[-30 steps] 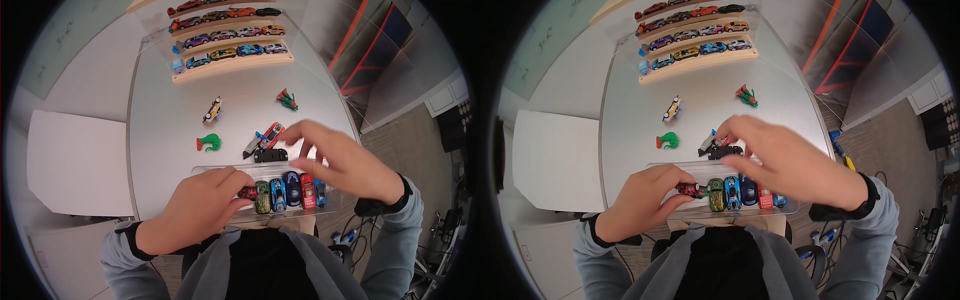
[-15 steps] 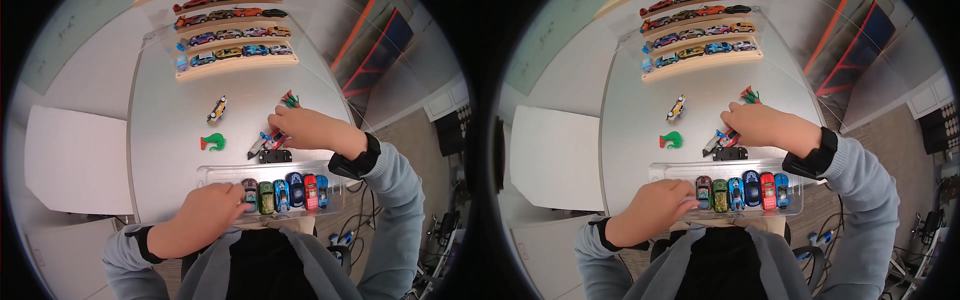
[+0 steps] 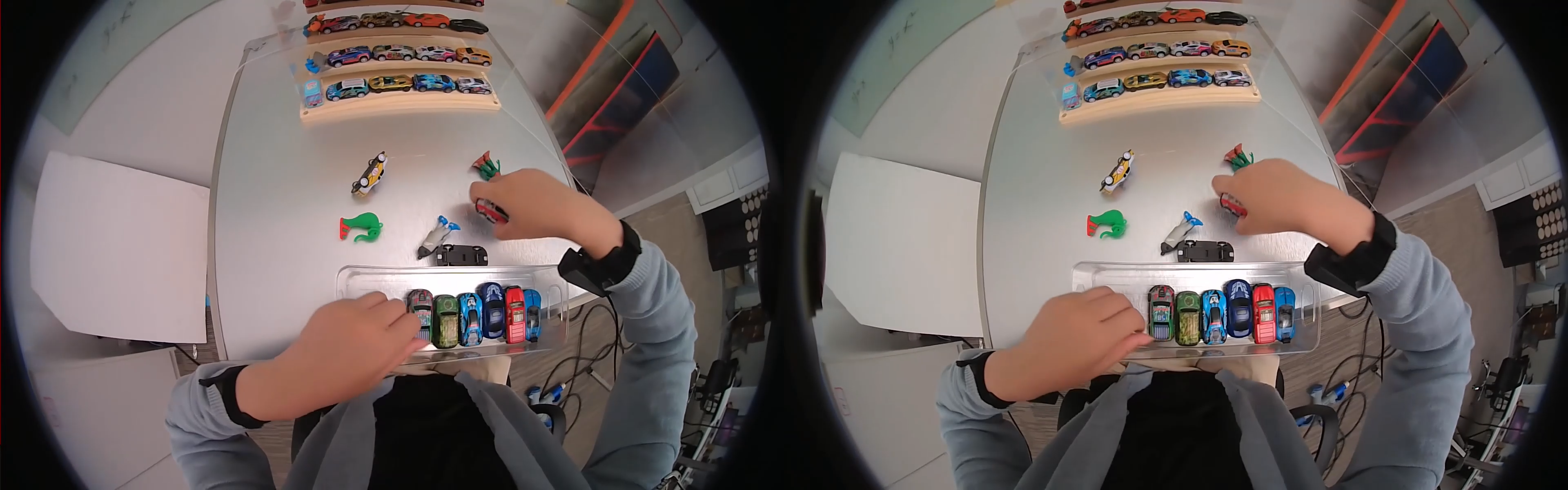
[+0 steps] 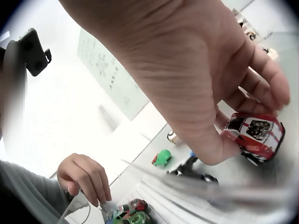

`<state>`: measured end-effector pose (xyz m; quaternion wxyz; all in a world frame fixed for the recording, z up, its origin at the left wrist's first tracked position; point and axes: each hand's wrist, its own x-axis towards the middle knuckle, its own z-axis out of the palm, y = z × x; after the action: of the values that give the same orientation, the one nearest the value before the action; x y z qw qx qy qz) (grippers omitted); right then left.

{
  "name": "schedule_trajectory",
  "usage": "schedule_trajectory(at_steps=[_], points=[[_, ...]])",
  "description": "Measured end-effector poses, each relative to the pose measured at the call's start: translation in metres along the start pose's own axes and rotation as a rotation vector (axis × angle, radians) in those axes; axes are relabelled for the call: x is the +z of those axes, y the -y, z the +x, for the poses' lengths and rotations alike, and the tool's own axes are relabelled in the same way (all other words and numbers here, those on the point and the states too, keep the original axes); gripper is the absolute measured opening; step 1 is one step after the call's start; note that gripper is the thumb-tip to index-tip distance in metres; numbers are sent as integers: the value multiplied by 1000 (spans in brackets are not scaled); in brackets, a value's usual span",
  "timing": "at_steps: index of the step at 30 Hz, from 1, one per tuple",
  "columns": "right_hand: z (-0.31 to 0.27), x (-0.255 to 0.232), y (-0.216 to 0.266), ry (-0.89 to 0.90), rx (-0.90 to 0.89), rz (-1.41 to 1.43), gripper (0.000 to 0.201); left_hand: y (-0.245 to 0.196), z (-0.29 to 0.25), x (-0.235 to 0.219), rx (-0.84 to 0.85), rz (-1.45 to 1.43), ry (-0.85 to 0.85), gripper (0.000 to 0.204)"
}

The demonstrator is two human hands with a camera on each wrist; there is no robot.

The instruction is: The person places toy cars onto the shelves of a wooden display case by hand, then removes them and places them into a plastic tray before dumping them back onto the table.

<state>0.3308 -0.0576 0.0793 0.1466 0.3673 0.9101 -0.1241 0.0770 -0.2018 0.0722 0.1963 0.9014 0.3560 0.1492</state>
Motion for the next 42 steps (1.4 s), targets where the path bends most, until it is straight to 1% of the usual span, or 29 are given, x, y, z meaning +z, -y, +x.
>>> schedule_trajectory(at_steps=[1,3,4,5,6,8,10,12,14,15,16,17,19,21,22,23,24,26,28,29,31,34,36,37,38,39,40,41,42], points=[[-4,-8,-2,-24,20,9,41,2,-1,-4,-3,-1,-3,15],[-11,-29,8,-47,37,16,39,7,-3,-14,-26,23,-167,11],[-16,-41,19,-106,16,142,35,9,-5,-19,-29,22,-169,11],[-21,-50,30,-165,-4,267,31,12,-6,-23,-50,63,-213,9],[-24,-56,41,-164,-4,265,31,13,-7,-26,-70,103,-256,8],[-28,-60,64,-25,-207,672,27,13,-9,-27,-88,95,-262,8],[-27,-51,91,-9,-244,599,28,13,-10,-25,-103,88,-265,8],[-20,-25,111,-72,-244,536,27,12,-13,-18,-113,165,-223,10],[-12,-2,119,-7,-243,503,24,9,-17,-16,-125,175,-214,10],[-10,6,120,-6,-244,504,24,8,-19,-14,-137,184,-205,11],[-8,12,120,61,-245,465,22,7,-22,-13,-140,183,-205,11],[-5,16,121,130,-246,425,21,6,-24,-12,-102,184,-194,13],[-4,21,121,115,-250,404,21,6,-28,-11,-67,187,-185,16],[-5,14,122,100,-255,382,21,8,-30,-6,-4,136,-52,27],[-9,7,123,81,-211,369,21,9,-31,-2,-7,137,-55,27],[-12,-4,125,62,-165,355,21,10,-30,4,21,157,-4,33],[-16,-16,124,65,-166,352,21,10,-28,8,50,176,46,41],[-23,-41,114,-98,-155,356,18,9,-26,11,52,192,78,44],[-20,-55,98,-213,-32,291,17,10,-25,12,60,209,113,48],[-16,-55,85,-303,21,195,20,10,-25,13,64,205,119,49],[-2,-43,46,-409,125,-14,25,12,-25,14,69,202,122,49],[10,-13,-16,-326,241,-141,35,15,-27,8,105,184,82,46],[14,-7,-34,-290,258,-184,37,15,-23,-11,79,0,-1,37],[17,-9,-37,-133,324,-22,38,20,-20,-20,75,1,-2,37],[18,-9,-38,25,387,139,40,26,-17,-29,8,-14,-116,31],[19,-5,-39,0,377,200,34,35,-12,-38,-59,-29,-231,25],[22,0,-46,-2,374,201,34,46,-3,-42,-108,6,-299,18],[24,5,-54,-9,292,199,31,58,6,-43,-174,-50,-301,18],[25,6,-59,-18,211,196,27,77,21,-41,-181,-54,-296,21]])
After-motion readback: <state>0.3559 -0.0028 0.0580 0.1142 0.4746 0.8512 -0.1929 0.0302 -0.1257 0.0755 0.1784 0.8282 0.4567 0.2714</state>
